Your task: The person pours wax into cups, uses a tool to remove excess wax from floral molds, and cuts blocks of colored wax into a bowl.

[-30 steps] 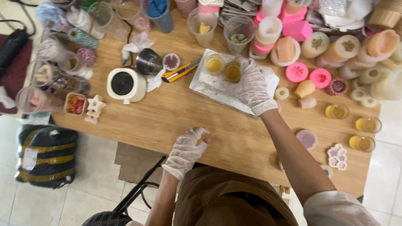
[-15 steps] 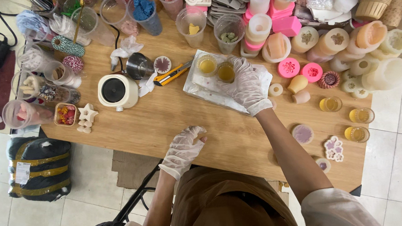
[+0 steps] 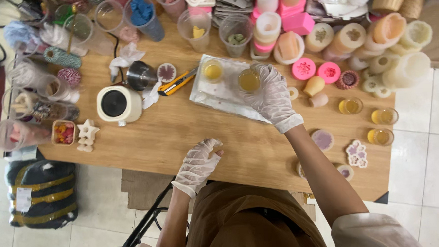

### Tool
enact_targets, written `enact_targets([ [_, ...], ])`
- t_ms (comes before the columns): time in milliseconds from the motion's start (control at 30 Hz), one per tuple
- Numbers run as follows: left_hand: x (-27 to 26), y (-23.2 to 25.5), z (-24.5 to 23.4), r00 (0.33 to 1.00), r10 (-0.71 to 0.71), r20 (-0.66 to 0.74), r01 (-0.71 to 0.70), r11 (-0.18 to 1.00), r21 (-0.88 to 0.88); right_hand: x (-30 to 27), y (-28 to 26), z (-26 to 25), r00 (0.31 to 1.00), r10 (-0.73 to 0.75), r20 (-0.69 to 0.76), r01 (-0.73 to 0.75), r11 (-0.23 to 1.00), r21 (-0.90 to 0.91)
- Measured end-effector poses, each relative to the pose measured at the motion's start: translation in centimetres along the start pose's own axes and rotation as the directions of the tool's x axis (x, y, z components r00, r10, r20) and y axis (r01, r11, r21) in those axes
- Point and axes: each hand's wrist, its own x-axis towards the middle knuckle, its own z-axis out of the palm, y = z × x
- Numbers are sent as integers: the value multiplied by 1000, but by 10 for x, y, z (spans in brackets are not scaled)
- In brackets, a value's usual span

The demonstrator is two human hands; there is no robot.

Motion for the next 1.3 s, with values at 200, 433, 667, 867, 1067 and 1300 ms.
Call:
enact_targets([
  [200, 17, 14, 22, 992, 111, 57, -115, 990, 80, -37, 14, -45, 996, 32, -87, -43, 991, -128],
  [433, 29, 44, 43, 974, 216, 75, -223, 968, 113, -101, 67, -88, 955, 259, -145, -275, 957, -96],
  [667, 32, 73, 61, 965, 224, 138, -243, 959, 144, -152, 121, -116, 902, 343, -261, -391, 907, -159],
  [867, 29, 102, 72, 973, 159, 167, -191, 960, 203, -178, 165, -123, 776, 573, -266, -609, 790, -75],
  [1067, 24, 117, 69, 982, 136, 129, -164, 957, 239, -206, 207, -112, 804, 515, -298, -568, 813, -128],
  [1300, 12, 127, 71, 990, 114, 88, -131, 963, 235, -215, 229, -104, 784, 583, -214, -616, 774, -149],
])
